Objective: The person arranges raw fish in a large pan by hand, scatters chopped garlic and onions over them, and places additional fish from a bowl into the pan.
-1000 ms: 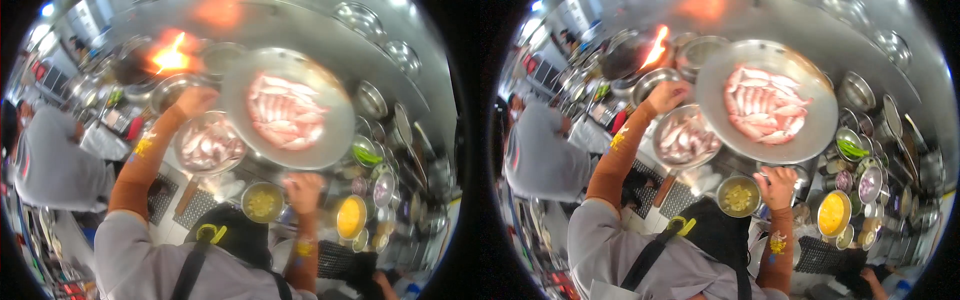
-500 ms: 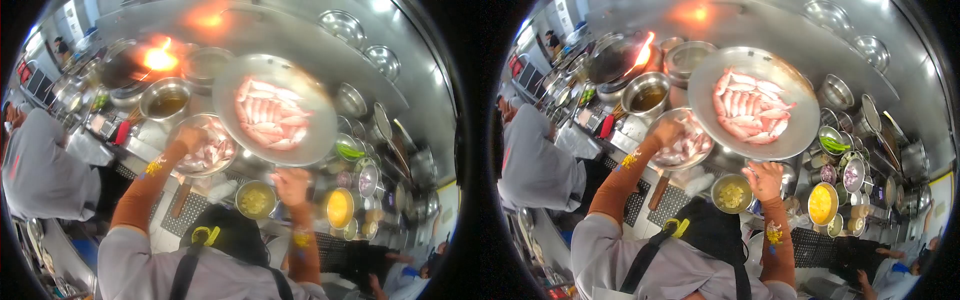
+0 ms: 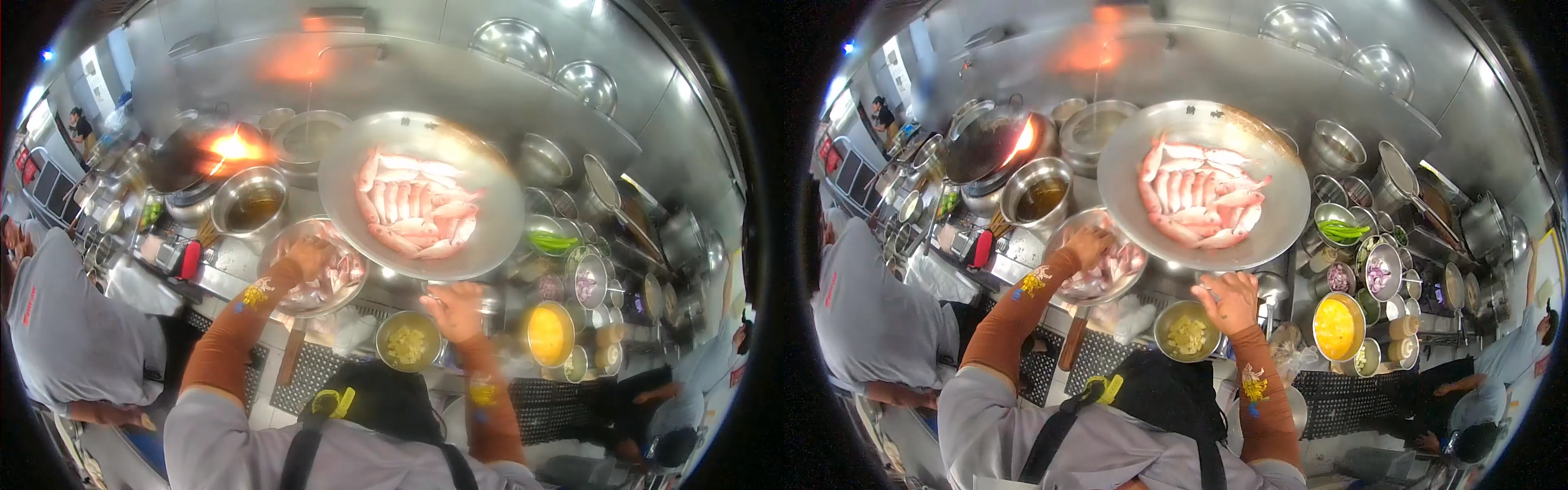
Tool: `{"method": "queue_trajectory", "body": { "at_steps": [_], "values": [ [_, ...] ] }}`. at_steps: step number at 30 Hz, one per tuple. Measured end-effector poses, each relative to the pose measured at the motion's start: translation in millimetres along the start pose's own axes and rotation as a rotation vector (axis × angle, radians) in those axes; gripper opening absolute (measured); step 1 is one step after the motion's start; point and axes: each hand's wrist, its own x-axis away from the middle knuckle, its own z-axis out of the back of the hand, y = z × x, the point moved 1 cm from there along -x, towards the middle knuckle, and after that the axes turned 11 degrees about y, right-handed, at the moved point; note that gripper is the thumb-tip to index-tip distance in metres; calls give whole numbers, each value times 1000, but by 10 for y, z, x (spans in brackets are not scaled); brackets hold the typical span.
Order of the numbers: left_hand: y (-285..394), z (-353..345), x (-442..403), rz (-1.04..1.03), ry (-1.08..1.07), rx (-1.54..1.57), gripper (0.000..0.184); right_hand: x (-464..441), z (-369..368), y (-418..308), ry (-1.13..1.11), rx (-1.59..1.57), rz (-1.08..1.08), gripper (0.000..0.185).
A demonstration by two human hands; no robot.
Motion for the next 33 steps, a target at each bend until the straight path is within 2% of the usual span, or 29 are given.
{"method": "queue_trajectory", "body": {
  "at_steps": [3, 6, 7, 10, 13, 16, 17, 18, 19, 21, 22, 24, 27, 30, 33],
  "values": [
    [2, 79, 49, 19, -2, 11, 60, 48, -26, 32, 11, 4, -4, 29],
    [-99, 12, 70, -53, 28, 30, 61, 27, -26, 59, 16, -2, 6, 28],
    [-38, 227, 46, -10, -116, 32, 62, 14, -24, 56, 25, -11, 10, 28],
    [-101, 185, 45, -22, 10, -7, 60, 15, -43, 62, 28, -29, 27, 27],
    [-143, 340, 73, -31, -57, -132, 52, 12, -34, 53, 4, -6, 35, 26],
    [-100, 726, 138, 179, 86, 198, 30, 4, -29, 43, 47, -47, 36, 25],
    [-210, 602, 132, 213, 164, 322, 34, 7, -37, 73, 55, -44, 66, 25],
    [-310, 507, 194, 102, 335, 358, 39, 27, -58, 103, 41, -54, 56, 25],
    [-343, 434, 235, 138, 386, 470, 41, 36, -66, 107, -18, -23, 31, 27],
    [-387, 470, 354, 212, 410, 656, 40, 34, -100, 143, 4, -68, 103, 28],
    [-390, 450, 376, 332, 410, 684, 36, 31, -86, 143, -39, -64, 82, 28],
    [-321, 697, 423, 438, 460, 778, 35, 30, -74, 121, -50, -66, 50, 27],
    [-419, 553, 378, 468, 604, 993, 37, 4, -50, 66, -38, -71, 50, 27],
    [-429, 618, 352, 599, 543, 977, 37, 13, -65, 65, -31, -54, 46, 27],
    [-425, 596, 319, 635, 571, 1109, 39, 20, -72, 85, -34, -69, 48, 27]
  ]
}}
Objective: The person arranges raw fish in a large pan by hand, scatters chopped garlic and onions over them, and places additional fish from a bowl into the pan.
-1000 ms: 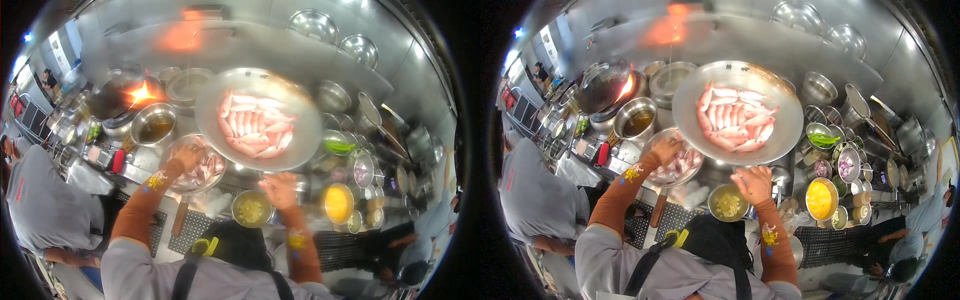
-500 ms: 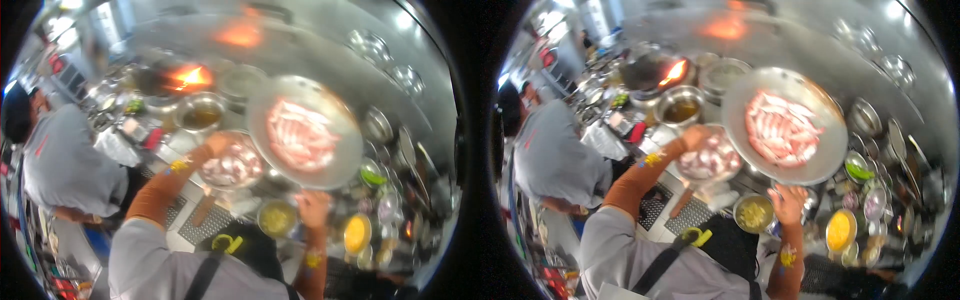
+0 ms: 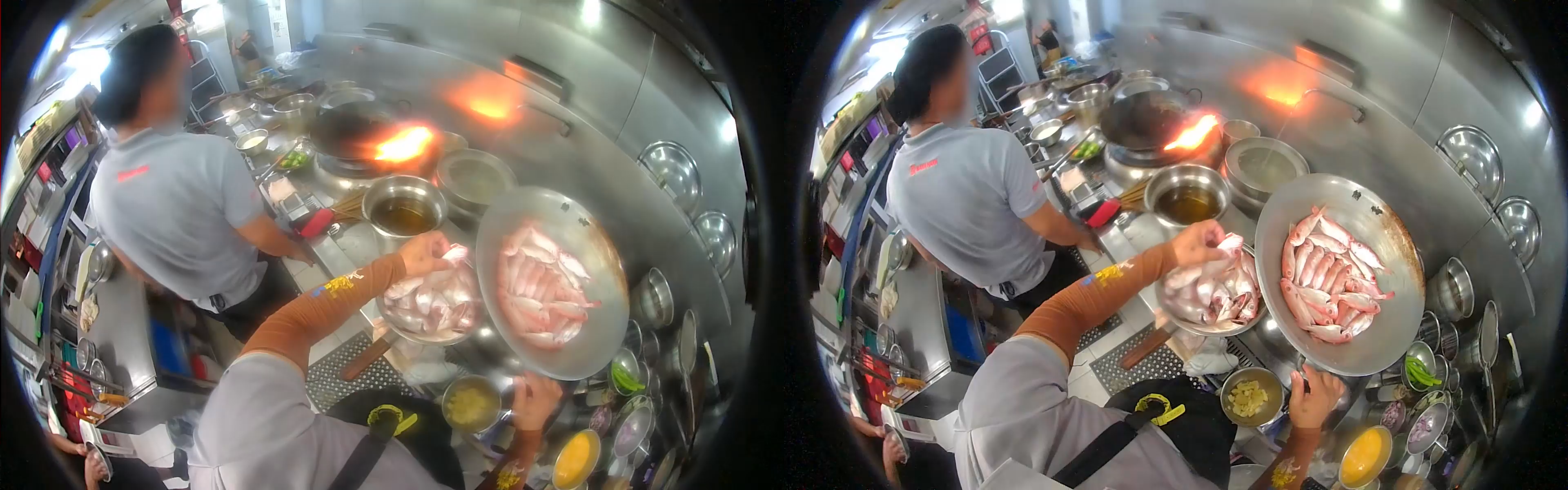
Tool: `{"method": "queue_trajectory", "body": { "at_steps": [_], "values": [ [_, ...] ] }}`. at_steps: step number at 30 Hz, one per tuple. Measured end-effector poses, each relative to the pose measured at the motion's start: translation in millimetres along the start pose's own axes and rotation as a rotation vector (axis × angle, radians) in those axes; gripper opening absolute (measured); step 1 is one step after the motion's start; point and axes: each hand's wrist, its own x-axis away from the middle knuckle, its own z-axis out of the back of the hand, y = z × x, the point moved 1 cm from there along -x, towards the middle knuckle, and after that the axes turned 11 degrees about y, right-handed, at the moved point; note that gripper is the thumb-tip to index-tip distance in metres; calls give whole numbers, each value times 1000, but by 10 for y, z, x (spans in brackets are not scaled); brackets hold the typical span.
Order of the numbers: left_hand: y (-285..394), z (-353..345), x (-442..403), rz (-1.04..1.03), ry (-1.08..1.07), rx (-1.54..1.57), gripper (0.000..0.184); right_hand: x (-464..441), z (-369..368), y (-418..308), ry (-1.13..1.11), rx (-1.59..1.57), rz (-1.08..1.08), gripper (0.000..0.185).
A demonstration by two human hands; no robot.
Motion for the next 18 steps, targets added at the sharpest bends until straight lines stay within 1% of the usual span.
{"method": "queue_trajectory", "body": {
  "at_steps": [3, 6, 8, 9, 10, 11, 12, 13, 15, 17, 18],
  "values": [
    [0, -37, 0, 15, 46, 87, 51, 4, 3, 8, -18, 2, -11, 26],
    [97, -21, 38, 83, 45, 51, 63, -15, 20, -31, -2, 4, -9, 26],
    [-95, -9, -10, -44, 19, 125, 61, -5, -29, 17, 8, -9, 55, 26],
    [-47, -59, -23, -107, -21, 177, 62, 12, -5, 48, 13, 8, 66, 26],
    [-39, -70, -24, -61, -20, 157, 62, 53, -3, 71, 28, 26, 56, 25],
    [159, -5, 36, -21, -25, 139, 63, 38, -6, 40, 46, 52, 45, 25],
    [292, 21, 109, 161, -42, 327, 61, 20, 0, 27, 53, 31, 13, 25],
    [292, 11, 148, 232, 2, 279, 58, 9, 13, 9, 64, 4, -16, 24],
    [-80, 36, 183, 334, -40, 233, 52, -6, 42, -28, 68, 71, -21, 25],
    [-126, 55, 334, 444, 14, 335, 43, -9, 65, -47, 85, 28, -50, 25],
    [-128, 69, 358, 444, 5, 256, 42, -18, 71, -44, 94, -4, -60, 25]
  ]
}}
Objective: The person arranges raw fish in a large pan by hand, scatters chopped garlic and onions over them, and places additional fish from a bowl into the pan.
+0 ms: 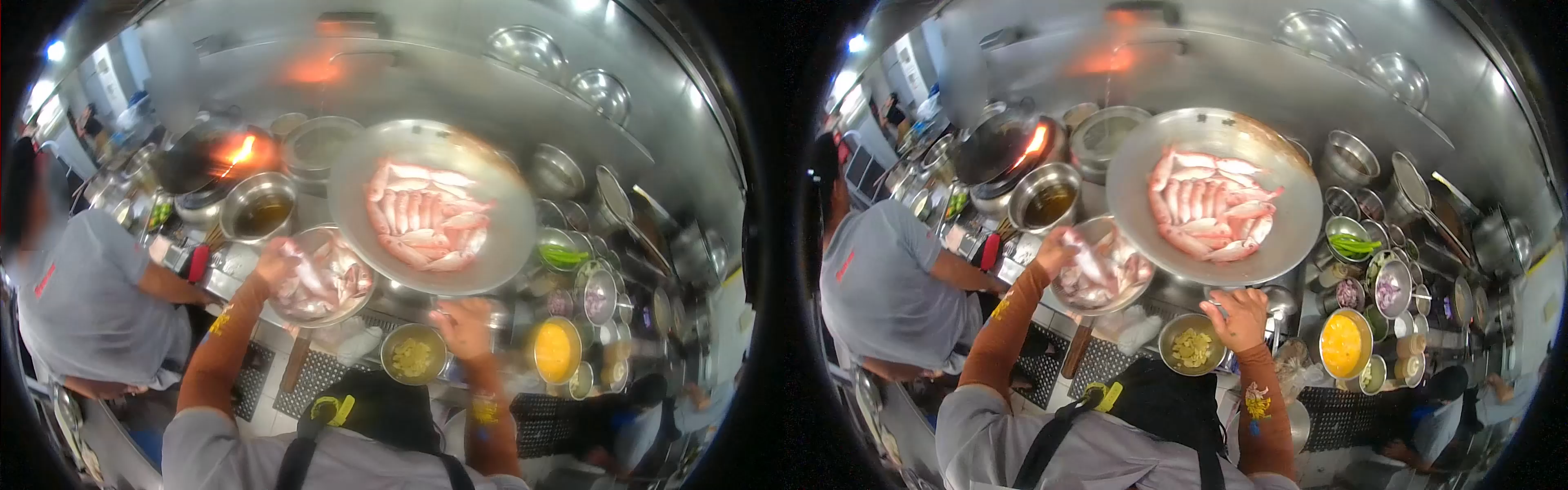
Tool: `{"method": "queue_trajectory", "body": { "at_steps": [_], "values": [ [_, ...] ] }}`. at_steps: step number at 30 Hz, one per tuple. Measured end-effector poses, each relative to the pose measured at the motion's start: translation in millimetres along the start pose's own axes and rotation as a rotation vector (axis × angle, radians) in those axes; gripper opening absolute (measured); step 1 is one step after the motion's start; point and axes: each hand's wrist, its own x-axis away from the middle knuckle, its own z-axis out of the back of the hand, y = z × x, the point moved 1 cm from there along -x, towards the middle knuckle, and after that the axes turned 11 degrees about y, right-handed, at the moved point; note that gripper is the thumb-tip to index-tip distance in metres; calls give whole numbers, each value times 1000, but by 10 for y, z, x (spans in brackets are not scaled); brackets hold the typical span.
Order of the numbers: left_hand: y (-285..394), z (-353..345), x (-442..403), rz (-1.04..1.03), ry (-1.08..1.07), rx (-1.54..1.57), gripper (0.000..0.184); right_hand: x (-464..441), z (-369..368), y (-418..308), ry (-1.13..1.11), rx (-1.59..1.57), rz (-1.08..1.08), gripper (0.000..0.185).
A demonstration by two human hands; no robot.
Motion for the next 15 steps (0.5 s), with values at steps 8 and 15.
{"method": "queue_trajectory", "body": {
  "at_steps": [8, 15],
  "values": [
    [-274, 380, -192, -431, -95, -595, 45, 4, -14, 23, -17, 36, 2, 25],
    [99, 210, 42, -408, -61, -927, 39, 15, -12, 10, -17, 22, -5, 24]
  ]
}}
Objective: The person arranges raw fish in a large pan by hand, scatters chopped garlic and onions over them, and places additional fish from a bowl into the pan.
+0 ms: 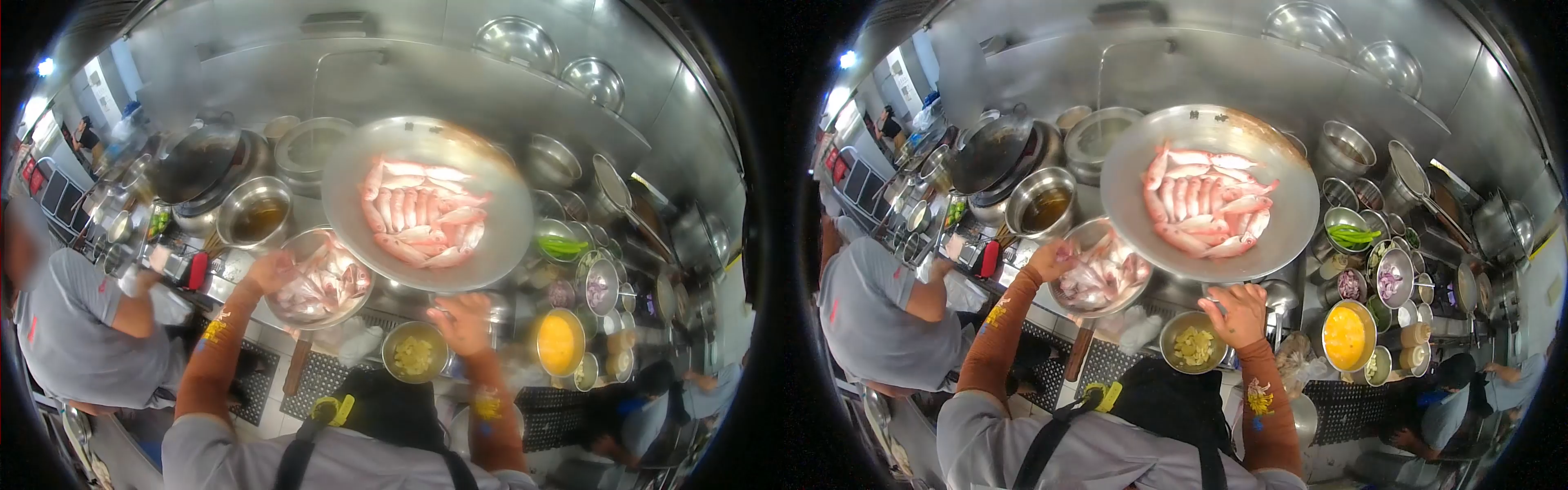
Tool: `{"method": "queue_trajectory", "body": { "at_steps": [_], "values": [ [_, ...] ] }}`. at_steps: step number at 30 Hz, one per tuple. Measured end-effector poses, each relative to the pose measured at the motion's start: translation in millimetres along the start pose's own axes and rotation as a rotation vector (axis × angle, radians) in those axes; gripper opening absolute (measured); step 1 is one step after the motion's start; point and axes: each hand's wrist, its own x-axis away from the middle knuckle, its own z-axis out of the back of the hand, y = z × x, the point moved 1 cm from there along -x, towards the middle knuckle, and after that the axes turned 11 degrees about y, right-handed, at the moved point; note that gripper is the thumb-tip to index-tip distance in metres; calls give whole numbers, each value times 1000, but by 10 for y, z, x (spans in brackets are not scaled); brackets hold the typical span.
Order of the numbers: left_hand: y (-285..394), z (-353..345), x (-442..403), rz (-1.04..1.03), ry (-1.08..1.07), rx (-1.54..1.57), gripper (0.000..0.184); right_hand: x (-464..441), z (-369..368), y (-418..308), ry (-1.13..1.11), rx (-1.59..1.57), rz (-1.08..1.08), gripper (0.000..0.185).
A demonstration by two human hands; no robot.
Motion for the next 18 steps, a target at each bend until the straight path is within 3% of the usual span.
{"method": "queue_trajectory", "body": {
  "at_steps": [6, 11, 18],
  "values": [
    [59, 176, -52, -112, -107, -166, 38, -12, 23, -23, -3, 9, 1, 25],
    [453, 608, -30, -204, 77, -151, 23, -31, -2, 1, -2, -4, 4, 26],
    [1044, 1239, -208, -315, 236, -248, 20, -33, 3, -16, -11, 13, 23, 26]
  ]
}}
